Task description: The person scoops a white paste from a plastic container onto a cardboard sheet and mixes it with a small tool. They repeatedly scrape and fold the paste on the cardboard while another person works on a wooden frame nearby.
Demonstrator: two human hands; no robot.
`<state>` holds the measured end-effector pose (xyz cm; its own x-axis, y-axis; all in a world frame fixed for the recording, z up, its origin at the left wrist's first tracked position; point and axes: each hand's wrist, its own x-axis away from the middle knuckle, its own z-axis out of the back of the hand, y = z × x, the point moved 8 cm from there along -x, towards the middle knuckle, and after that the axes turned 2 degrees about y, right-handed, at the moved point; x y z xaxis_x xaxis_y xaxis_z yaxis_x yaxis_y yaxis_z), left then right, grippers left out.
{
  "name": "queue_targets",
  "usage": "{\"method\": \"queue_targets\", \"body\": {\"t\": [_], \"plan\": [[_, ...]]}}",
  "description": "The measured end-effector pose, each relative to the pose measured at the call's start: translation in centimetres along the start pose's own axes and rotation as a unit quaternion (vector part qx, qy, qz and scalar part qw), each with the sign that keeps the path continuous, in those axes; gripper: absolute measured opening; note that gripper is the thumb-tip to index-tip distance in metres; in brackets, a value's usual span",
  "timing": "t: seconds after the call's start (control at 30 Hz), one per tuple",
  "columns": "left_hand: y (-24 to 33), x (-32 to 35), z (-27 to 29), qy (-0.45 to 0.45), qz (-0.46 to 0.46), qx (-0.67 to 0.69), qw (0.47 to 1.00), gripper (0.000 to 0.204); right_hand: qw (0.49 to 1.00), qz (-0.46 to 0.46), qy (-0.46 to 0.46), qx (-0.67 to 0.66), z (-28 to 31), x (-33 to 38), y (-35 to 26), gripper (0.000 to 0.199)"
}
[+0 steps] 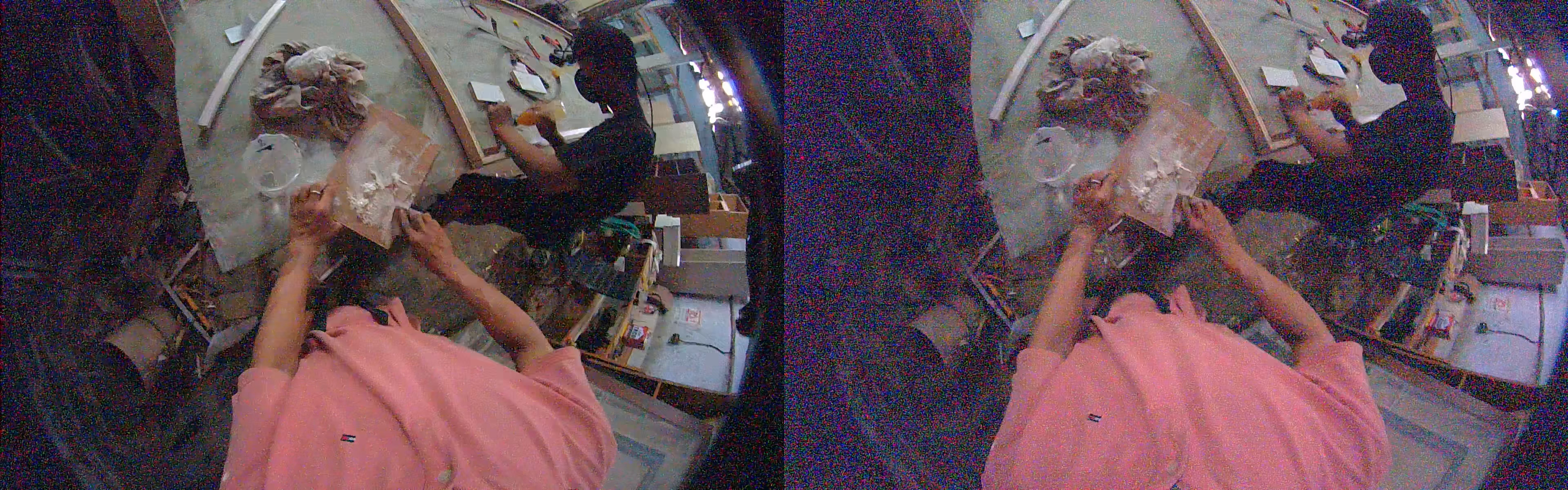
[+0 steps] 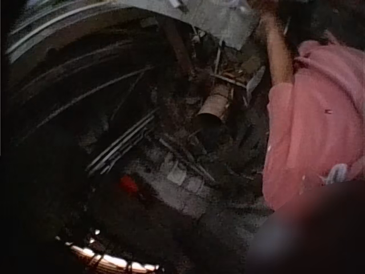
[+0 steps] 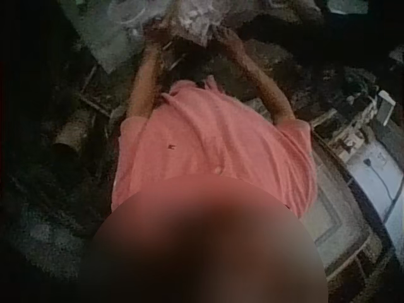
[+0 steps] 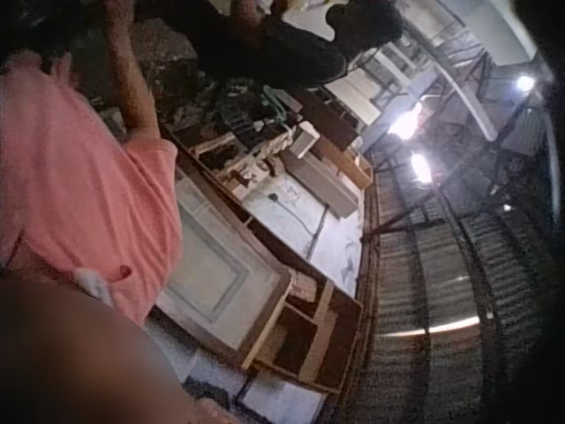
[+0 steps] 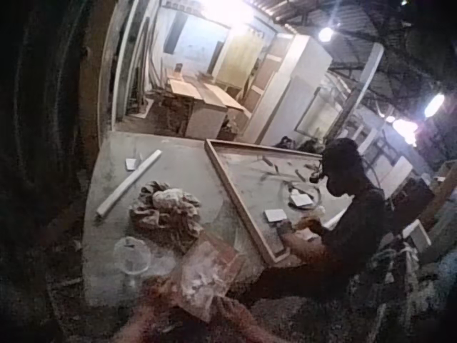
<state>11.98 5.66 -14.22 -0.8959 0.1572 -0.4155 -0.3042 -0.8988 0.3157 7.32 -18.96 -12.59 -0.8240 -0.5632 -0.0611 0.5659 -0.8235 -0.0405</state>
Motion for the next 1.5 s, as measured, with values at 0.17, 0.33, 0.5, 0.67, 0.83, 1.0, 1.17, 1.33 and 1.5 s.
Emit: {"method": "queue_targets", "body": {"t": [0.17,0.33,0.5,0.67,0.83,1.0,1.17,1.33,1.5], "plan": [[1.0,-0.8,2.8,-0.026,-0.001,-0.003,1.0,0.064,0.994,-0.055,0.034,-0.093,5.5,0.4,2.0,0.057],[1.2,-1.1,2.4,-0.005,-0.006,0.017,1.0,0.07,0.995,-0.079,-0.012,-0.063,4.0,-4.9,4.9,0.06],[1.0,0.5,1.6,-0.011,-0.004,-0.008,1.0,0.074,0.999,-0.004,-0.013,-0.042,3.3,-1.2,-0.9,0.056],[0.6,0.6,1.3,-0.005,-0.011,0.001,1.0,0.075,0.993,-0.048,-0.002,-0.105,5.1,-2.5,1.3,0.058],[0.4,0.1,0.4,-0.062,0.006,-0.021,0.998,0.076,0.999,-0.05,-0.002,0.021,2.4,-4.1,0.9,0.061],[1.0,0.2,1.2,-0.041,0.007,-0.012,0.999,0.073,0.998,-0.001,-0.06,-0.031,3.3,-1.4,-0.4,0.053],[0.2,-0.1,0.3,0.008,-0.029,0.004,1.0,0.075,0.99,-0.075,0.057,-0.1,5.6,-6.5,3.9,0.041],[0.0,0.6,-1.1,0.038,-0.042,-0.043,0.997,0.076,0.985,-0.052,0.029,-0.164,1.4,-4.5,-1.4,0.044],[-0.5,0.9,-1.4,-0.043,-0.035,0.001,0.998,0.062,0.978,-0.033,0.098,-0.182,3.9,-5.0,-0.9,0.052]]}}
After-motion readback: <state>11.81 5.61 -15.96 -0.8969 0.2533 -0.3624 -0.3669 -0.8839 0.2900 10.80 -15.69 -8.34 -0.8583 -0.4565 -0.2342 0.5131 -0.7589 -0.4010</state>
